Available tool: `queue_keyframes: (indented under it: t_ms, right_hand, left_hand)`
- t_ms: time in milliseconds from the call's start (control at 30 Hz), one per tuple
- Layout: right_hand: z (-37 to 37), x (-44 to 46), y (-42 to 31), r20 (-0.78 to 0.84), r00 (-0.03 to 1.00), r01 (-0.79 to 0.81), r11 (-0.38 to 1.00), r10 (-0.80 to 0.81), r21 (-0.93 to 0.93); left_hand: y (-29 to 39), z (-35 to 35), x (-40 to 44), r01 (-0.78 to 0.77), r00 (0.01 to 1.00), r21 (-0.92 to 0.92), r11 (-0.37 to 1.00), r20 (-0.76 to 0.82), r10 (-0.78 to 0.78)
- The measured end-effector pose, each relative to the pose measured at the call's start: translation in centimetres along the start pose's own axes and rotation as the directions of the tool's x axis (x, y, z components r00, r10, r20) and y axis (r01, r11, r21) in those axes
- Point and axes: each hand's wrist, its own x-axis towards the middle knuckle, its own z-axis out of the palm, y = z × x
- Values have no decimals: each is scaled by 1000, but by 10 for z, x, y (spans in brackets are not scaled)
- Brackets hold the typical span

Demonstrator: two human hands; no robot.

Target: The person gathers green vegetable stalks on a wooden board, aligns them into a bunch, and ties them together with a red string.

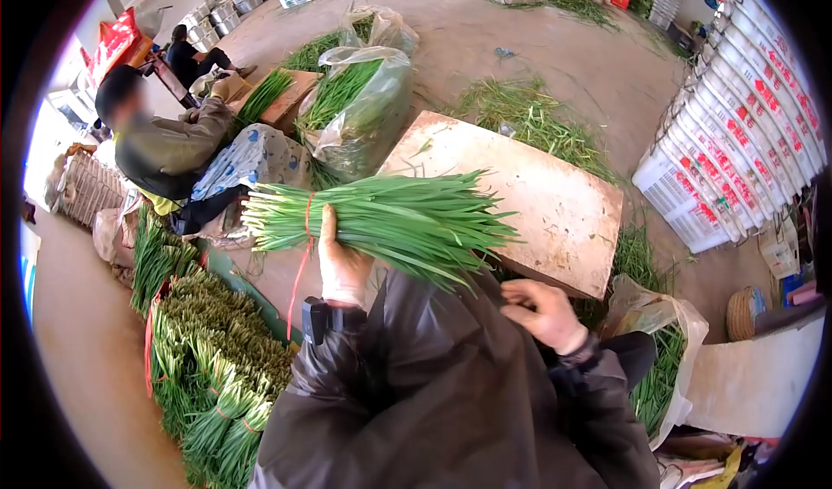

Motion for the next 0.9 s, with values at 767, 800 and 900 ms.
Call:
queue_keyframes:
  t_ms: [767, 800, 900]
  right_hand:
    - [25, 3, 65, -312, 943, -100, 796, -116, -598]
    - [15, 3, 49, -216, 973, -158, 919, 83, -362]
    - [11, 5, -7, -22, 975, -221, 973, 223, 63]
  left_hand:
    - [-30, -23, -20, 31, 992, 15, 999, 123, -33]
    - [-31, -27, -18, 23, 988, 14, 1000, 153, -25]
    - [-35, -38, -18, 47, 975, -23, 999, 217, -41]
